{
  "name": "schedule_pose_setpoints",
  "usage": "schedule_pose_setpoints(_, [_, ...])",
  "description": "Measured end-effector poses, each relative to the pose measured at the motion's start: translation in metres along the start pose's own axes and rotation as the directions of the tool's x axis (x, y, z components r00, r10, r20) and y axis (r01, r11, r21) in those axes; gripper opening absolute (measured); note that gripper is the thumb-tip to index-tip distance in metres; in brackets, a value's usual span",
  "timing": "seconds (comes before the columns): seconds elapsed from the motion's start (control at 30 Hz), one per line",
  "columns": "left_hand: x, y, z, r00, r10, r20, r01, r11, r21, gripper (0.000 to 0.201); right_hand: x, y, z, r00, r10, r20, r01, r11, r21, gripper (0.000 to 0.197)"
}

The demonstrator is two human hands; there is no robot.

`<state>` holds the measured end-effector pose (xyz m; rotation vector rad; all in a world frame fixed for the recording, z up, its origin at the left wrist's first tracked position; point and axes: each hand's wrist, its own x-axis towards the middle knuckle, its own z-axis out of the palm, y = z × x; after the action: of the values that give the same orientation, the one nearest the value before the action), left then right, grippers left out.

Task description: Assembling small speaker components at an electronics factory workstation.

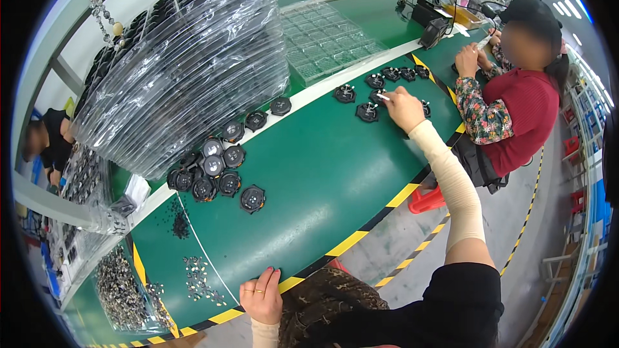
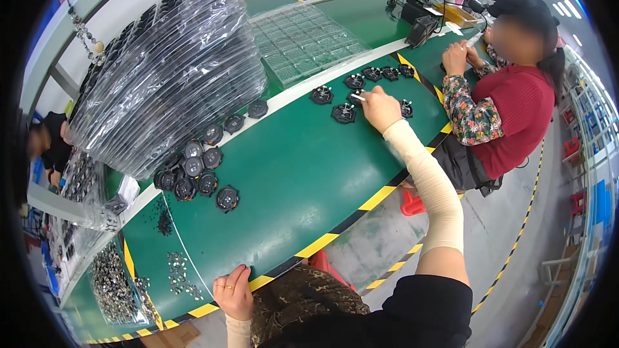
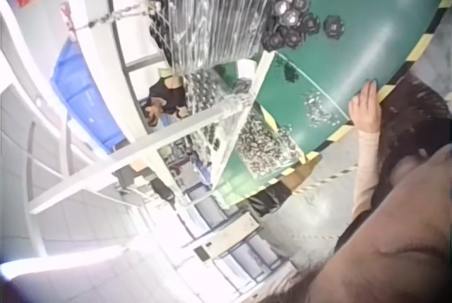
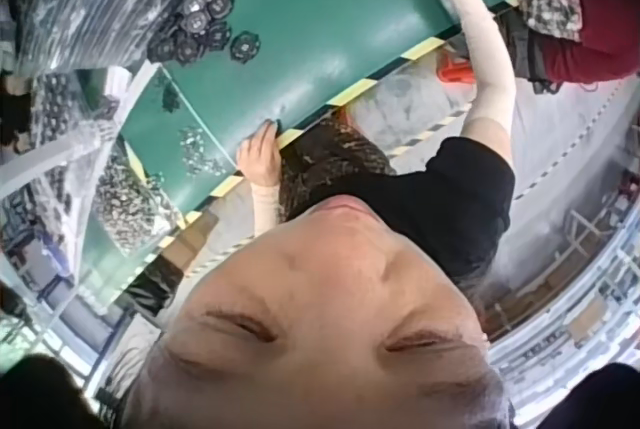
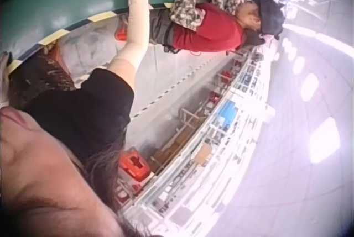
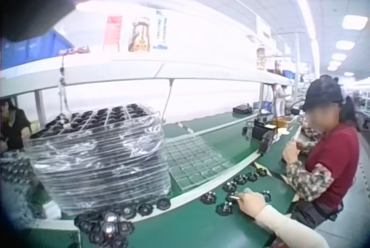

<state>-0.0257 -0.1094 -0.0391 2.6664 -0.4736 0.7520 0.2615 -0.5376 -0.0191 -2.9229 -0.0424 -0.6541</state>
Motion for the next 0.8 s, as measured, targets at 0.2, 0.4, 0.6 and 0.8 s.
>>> schedule_pose_setpoints(0.2, [0.001,0.001,0.002,1.0,0.004,-0.005,-0.005,1.0,-0.015,0.023,-0.031,0.048,-0.025,0.988,0.082,-0.134,-0.094,0.992,-0.081,0.023])
schedule_pose_setpoints(0.4, [0.002,0.002,-0.001,1.0,-0.009,-0.013,0.009,1.0,-0.018,0.025,-0.042,0.066,-0.017,0.982,0.182,0.045,-0.175,0.978,-0.114,0.027])
schedule_pose_setpoints(0.6, [0.0,0.0,0.002,0.999,0.021,-0.029,-0.021,1.0,0.0,0.023,-0.003,0.062,0.003,0.987,0.147,0.059,-0.143,0.987,-0.072,0.029])
schedule_pose_setpoints(0.8, [-0.001,-0.001,0.001,1.0,0.02,-0.013,-0.02,1.0,-0.004,0.024,-0.02,0.033,-0.014,0.991,0.104,-0.088,-0.1,0.994,0.045,0.022])
